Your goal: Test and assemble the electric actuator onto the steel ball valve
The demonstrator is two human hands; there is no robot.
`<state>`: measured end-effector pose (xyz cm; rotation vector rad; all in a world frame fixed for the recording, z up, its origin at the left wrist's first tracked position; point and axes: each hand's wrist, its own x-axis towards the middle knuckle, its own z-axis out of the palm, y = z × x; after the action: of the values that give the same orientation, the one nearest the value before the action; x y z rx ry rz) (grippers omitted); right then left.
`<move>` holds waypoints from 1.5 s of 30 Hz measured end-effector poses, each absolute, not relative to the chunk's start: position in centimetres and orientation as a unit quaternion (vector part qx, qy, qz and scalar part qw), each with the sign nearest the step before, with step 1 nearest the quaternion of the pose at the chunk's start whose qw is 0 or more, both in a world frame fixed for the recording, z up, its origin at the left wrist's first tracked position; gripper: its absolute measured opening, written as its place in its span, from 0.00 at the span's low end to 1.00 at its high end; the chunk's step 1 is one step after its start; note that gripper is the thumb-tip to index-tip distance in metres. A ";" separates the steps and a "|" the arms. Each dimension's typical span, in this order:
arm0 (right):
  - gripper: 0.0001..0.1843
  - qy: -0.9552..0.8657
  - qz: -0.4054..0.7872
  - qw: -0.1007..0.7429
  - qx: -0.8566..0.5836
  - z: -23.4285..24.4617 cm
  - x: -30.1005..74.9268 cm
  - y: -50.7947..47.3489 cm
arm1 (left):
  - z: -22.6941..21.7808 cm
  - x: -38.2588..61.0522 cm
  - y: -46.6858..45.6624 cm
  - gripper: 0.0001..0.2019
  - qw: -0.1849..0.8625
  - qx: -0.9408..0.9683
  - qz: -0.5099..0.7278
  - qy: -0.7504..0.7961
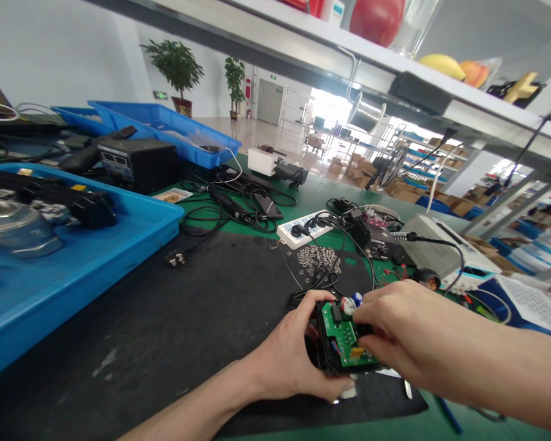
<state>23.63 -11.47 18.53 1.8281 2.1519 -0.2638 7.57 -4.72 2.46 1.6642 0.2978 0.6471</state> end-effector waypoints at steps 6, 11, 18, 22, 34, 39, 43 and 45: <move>0.07 0.763 -0.100 0.075 0.635 18.2 25.4 -13.2 | 2.3 7.4 -4.6 0.44 0.618 0.724 0.277 0.132; 0.10 0.735 -0.101 -0.096 0.664 15.7 27.4 -16.2 | 2.2 7.3 -4.5 0.46 0.620 0.723 0.272 0.137; 0.13 0.726 -0.082 -0.138 0.669 13.9 26.5 -16.5 | 2.4 7.4 -4.7 0.45 0.621 0.722 0.270 0.142; 0.10 0.711 -0.140 -0.139 0.674 14.5 26.5 -15.6 | 2.3 7.6 -4.7 0.45 0.622 0.721 0.270 0.144; 0.30 0.646 -0.205 -0.254 0.690 12.1 27.8 -17.3 | 3.3 7.3 -4.1 0.43 0.659 0.705 0.232 0.123; 0.59 0.558 -0.296 -0.356 0.689 7.9 27.4 -17.0 | 3.3 7.2 -3.8 0.43 0.672 0.697 0.219 0.118; 0.67 0.525 -0.413 -0.405 0.625 6.2 26.9 -15.8 | 3.4 7.2 -3.4 0.44 0.665 0.705 0.215 0.121; 0.67 0.510 -0.435 -0.446 0.593 5.6 26.9 -15.4 | 3.5 7.2 -3.2 0.45 0.664 0.706 0.212 0.124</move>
<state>26.87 -15.41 5.58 2.6942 2.3183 -1.9757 7.16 -3.24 3.48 1.5944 0.2794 0.4791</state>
